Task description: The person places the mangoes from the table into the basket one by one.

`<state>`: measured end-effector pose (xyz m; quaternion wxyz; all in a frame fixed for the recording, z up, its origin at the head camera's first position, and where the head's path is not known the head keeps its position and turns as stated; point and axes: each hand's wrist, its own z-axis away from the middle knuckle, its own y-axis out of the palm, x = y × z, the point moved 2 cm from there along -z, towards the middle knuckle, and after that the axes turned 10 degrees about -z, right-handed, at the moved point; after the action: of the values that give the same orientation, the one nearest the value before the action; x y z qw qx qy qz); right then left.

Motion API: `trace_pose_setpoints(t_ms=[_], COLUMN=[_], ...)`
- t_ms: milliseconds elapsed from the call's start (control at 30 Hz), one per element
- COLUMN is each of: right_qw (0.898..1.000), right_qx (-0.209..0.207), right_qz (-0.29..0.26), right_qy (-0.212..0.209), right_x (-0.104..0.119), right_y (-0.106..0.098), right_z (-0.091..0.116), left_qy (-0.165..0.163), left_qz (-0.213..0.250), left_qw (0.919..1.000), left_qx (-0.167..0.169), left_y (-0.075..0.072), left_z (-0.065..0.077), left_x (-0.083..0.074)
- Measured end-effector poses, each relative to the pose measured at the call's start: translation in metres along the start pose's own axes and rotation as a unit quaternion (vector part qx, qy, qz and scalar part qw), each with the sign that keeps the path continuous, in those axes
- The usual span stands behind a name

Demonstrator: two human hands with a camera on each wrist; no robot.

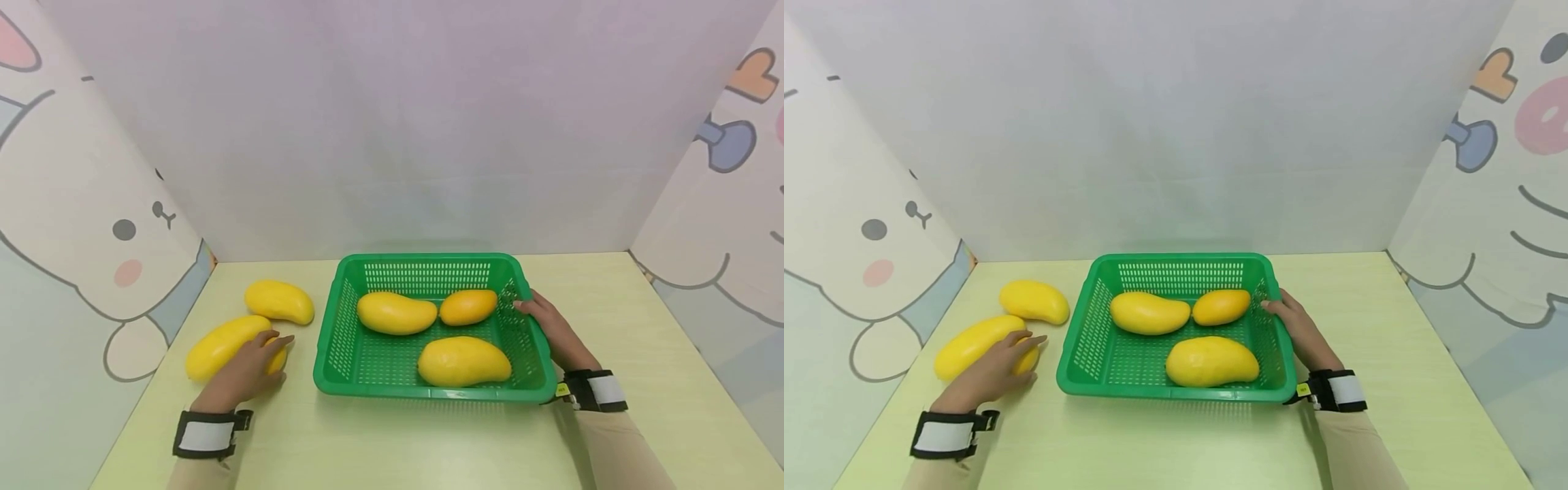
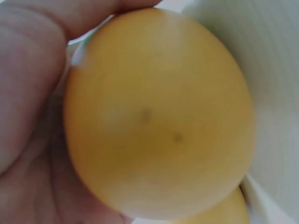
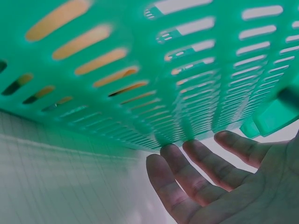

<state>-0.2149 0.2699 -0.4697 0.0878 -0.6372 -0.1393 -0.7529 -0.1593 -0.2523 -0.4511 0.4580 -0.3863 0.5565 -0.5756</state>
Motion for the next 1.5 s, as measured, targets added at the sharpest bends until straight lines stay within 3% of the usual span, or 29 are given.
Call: trace_pose_setpoints(t_ms=[467, 867, 1100, 1500], right_qw=[1.000, 1.000, 1.000, 1.000], right_qx=[0.003, -0.015, -0.016, -0.006], right_qz=[-0.001, 0.013, 0.013, 0.005], right_qy=[-0.001, 0.003, 0.005, 0.008], right_x=[0.002, 0.003, 0.003, 0.002], right_y=[0.000, -0.001, 0.001, 0.002], right_z=[-0.003, -0.002, -0.002, 0.000], left_qy=[0.024, 0.049, 0.047, 0.052], left_qz=[-0.003, -0.022, -0.029, -0.025], left_qw=[0.9994, 0.9958, 0.9955, 0.9918], left_qx=[-0.023, -0.074, -0.078, -0.114], left_y=[-0.005, -0.030, -0.043, -0.058], left_z=[-0.001, 0.004, 0.010, 0.017], left_x=[0.001, -0.006, -0.013, -0.025])
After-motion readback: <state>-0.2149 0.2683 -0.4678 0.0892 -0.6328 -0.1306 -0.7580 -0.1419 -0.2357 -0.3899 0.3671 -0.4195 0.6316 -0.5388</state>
